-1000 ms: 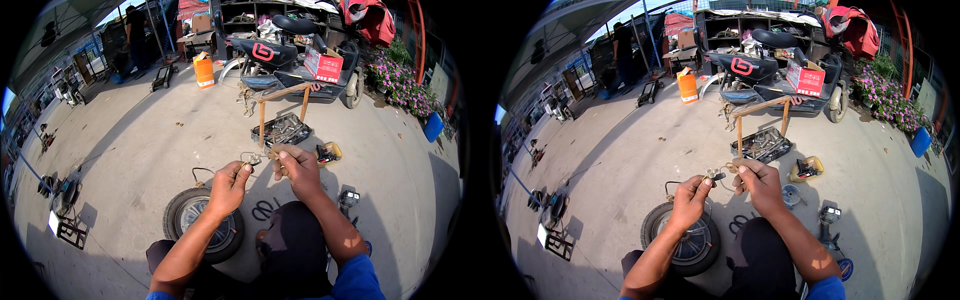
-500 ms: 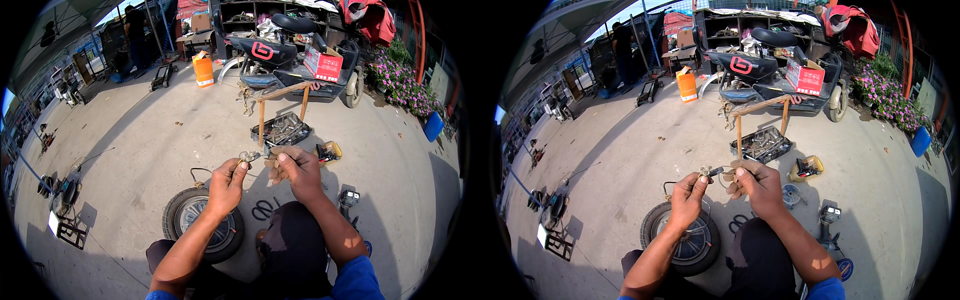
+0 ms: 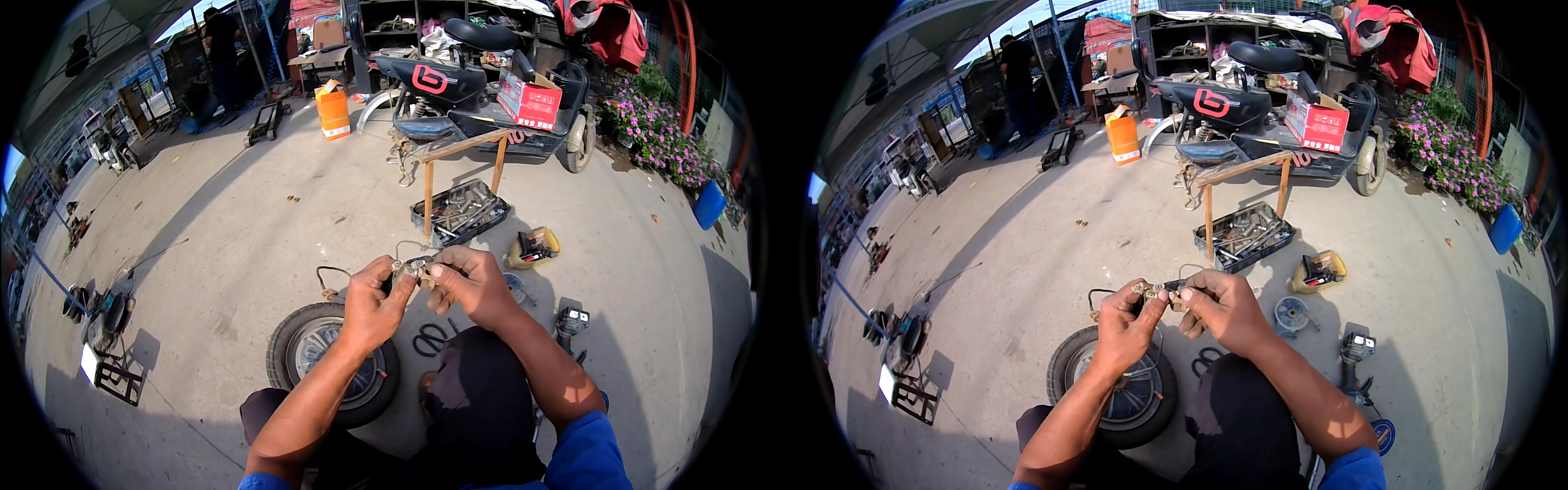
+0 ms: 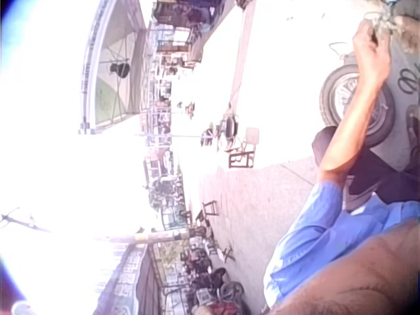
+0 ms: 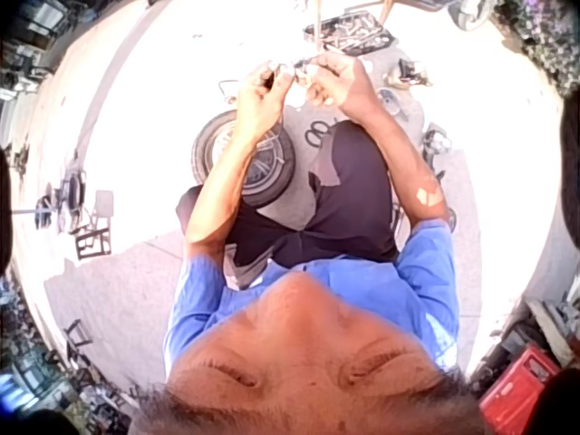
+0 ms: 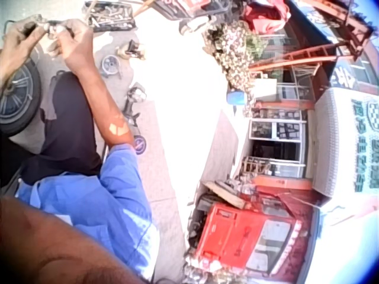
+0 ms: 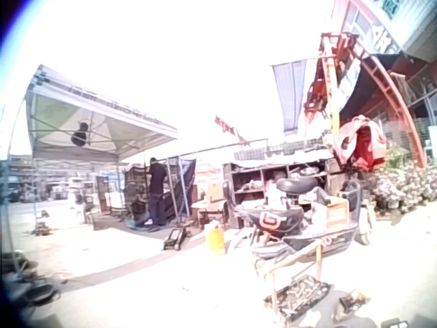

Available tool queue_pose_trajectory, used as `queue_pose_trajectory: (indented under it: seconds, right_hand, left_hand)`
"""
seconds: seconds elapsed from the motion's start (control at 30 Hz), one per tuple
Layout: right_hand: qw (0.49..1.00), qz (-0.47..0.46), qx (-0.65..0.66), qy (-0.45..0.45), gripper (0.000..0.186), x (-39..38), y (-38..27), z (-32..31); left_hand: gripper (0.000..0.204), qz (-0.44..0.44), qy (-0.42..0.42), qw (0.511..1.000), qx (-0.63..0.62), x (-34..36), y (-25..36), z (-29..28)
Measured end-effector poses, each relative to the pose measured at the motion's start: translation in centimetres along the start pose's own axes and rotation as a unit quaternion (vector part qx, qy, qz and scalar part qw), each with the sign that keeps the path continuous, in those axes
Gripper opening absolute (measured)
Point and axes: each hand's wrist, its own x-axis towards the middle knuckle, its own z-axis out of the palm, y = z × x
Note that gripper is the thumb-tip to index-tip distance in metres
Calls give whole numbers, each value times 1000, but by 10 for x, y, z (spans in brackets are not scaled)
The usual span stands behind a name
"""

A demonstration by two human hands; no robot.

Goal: The person sits on the ground and manipulates a small electrical component with wires, repeatedly twisting and adjusting the connections by hand. The person occasionally picks up a tool from the ground but primarily uses their hands to work on the component.

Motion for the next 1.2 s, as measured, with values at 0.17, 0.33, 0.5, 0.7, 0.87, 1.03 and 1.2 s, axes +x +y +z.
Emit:
queue_pose_trajectory:
  seconds: [0.17, 0.33, 0.5, 0.7, 0.87, 1.03, 1.2]
  right_hand:
    - [996, -63, -68, 2, 27, -5, -3, 7]
    - [952, -165, -259, 21, 21, -4, -4, 6]
    - [944, -149, -293, 42, 14, -5, -9, 9]
    - [984, -66, -156, 61, 15, -5, -4, 6]
    - [997, -53, -20, 51, 21, -4, -4, 0]
    - [994, -96, 34, 39, 21, -6, 0, -4]
    - [993, -109, 42, 1, 19, -10, -6, 0]
  left_hand:
    - [28, -37, 28, 999, -12, 1, -3, 0]
    - [29, -63, 27, 998, -13, 1, 4, 2]
    - [28, -96, -16, 995, -18, 0, 9, -1]
    - [23, -91, -40, 991, -95, 3, 15, -2]
    - [32, -64, -83, 990, -96, 6, 8, -10]
    - [40, -54, -108, 988, -94, 7, 13, -13]
    - [27, 24, -94, 994, -54, 12, -6, -12]
